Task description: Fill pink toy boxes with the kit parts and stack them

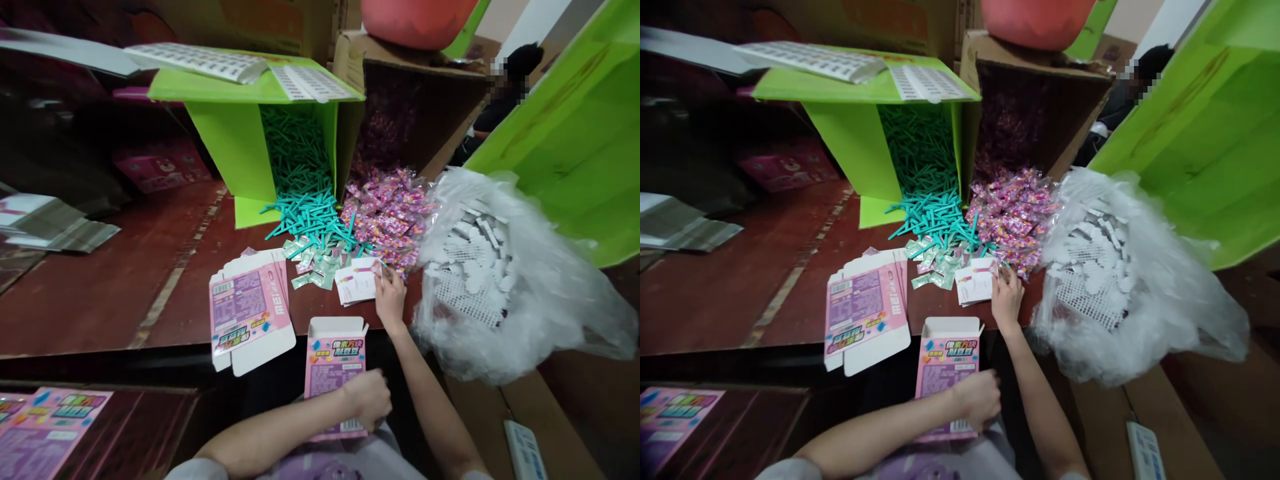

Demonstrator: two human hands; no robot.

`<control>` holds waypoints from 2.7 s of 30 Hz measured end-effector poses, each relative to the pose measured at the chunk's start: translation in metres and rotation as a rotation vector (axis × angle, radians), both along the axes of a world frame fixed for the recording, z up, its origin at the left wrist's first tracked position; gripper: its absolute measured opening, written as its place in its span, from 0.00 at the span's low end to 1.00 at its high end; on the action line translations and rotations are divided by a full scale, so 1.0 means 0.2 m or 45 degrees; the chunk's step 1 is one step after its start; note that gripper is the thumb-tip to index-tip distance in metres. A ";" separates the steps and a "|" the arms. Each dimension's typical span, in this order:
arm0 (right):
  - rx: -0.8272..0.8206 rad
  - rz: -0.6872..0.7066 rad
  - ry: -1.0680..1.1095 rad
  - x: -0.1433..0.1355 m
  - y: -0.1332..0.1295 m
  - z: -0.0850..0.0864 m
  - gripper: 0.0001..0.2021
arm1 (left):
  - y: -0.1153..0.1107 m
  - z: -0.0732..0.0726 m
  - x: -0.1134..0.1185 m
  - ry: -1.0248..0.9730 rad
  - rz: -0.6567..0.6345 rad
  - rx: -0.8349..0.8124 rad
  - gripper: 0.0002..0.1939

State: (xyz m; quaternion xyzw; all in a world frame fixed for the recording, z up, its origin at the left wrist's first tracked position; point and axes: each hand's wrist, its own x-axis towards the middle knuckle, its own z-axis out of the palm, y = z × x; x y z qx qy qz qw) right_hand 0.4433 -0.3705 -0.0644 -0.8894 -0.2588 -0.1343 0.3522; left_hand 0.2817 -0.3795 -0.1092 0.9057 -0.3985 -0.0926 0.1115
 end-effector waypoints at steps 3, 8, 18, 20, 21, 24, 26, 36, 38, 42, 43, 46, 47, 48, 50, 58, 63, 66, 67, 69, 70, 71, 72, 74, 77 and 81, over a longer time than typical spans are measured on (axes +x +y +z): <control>0.471 -0.044 0.160 -0.05 -0.04 0.05 0.18 | 0.04 0.00 -0.04 -0.309 0.059 -0.351 0.13; 0.302 0.424 0.195 -0.23 -0.09 0.09 0.08 | 0.40 0.21 -0.12 -0.831 0.684 -0.862 0.17; -0.162 0.194 -0.197 -0.01 -0.18 0.15 0.15 | 1.18 0.10 0.11 -0.249 1.764 -0.189 0.12; -0.280 -0.269 -0.217 0.22 -0.29 0.20 0.17 | 1.19 0.06 0.11 -0.233 1.735 -0.159 0.13; -0.415 -0.393 -0.213 0.33 -0.36 0.22 0.19 | 1.19 0.05 0.10 -0.245 1.718 -0.166 0.14; -0.830 -0.331 -0.247 0.56 -0.51 0.22 0.20 | 1.20 0.08 0.09 -0.290 1.695 -0.170 0.14; -1.005 -0.240 -0.315 0.62 -0.57 0.19 0.15 | 1.23 0.11 0.10 -0.353 1.755 -0.196 0.12; -1.075 -0.301 -0.458 0.61 -0.60 0.19 0.11 | 1.41 0.08 0.44 -0.408 1.985 -0.182 0.23; -0.882 -0.444 -0.452 0.59 -0.60 0.26 0.12 | 1.43 0.05 0.46 -0.371 1.914 -0.189 0.20; -0.325 -0.596 -0.355 0.50 -0.58 0.47 0.16 | 1.46 0.04 0.47 -0.356 1.924 -0.268 0.11; -0.227 -0.559 -0.361 0.47 -0.56 0.52 0.17 | 1.46 0.04 0.46 -0.358 1.948 -0.301 0.10; -0.115 -0.347 -0.375 0.39 -0.43 0.60 0.17 | 1.47 0.06 0.45 -0.368 2.001 -0.420 0.07; -0.133 -0.244 -0.334 0.37 -0.37 0.60 0.16 | 1.47 0.08 0.45 -0.375 2.007 -0.453 0.07; -0.182 -0.137 -0.275 0.36 -0.30 0.59 0.16 | 1.46 0.09 0.44 -0.385 2.014 -0.475 0.08; -0.388 0.010 -0.173 0.36 -0.16 0.53 0.15 | 1.43 0.14 0.40 -0.433 2.043 -0.563 0.09; -0.794 -0.074 -0.236 0.53 0.19 0.46 0.17 | 1.03 0.33 0.02 -0.291 1.618 -1.304 0.12; 0.349 0.072 0.092 0.43 0.17 0.61 0.15 | 0.86 0.23 -0.12 -0.083 1.198 -0.843 0.09; 0.941 0.226 0.517 0.25 0.18 0.63 0.13 | 0.84 0.21 -0.13 -0.108 1.101 -0.600 0.12; 1.079 0.257 0.625 0.18 0.19 0.62 0.13 | 0.83 0.21 -0.13 -0.094 1.076 -0.557 0.13; 1.279 0.279 0.774 0.04 0.21 0.57 0.13 | 0.82 0.22 -0.14 -0.030 1.042 -0.544 0.17; 1.352 0.274 0.833 -0.03 0.22 0.54 0.13 | 0.81 0.23 -0.15 0.002 1.035 -0.579 0.18; 1.419 0.256 0.882 -0.09 0.23 0.51 0.13 | 0.79 0.23 -0.16 0.020 1.036 -0.642 0.19; 1.481 0.231 0.920 -0.14 0.24 0.47 0.14 | 0.78 0.24 -0.17 0.011 1.051 -0.740 0.20; 1.570 0.169 0.984 -0.21 0.26 0.41 0.14 | 0.76 0.24 -0.18 -0.098 1.141 -1.092 0.30; 1.561 0.126 1.146 -0.30 0.29 0.34 0.13 | 0.76 0.26 -0.12 -0.228 1.342 -1.814 0.44; 1.397 0.265 1.509 -0.38 0.32 0.29 0.14 | 0.82 0.28 0.05 -0.051 1.483 -2.335 0.41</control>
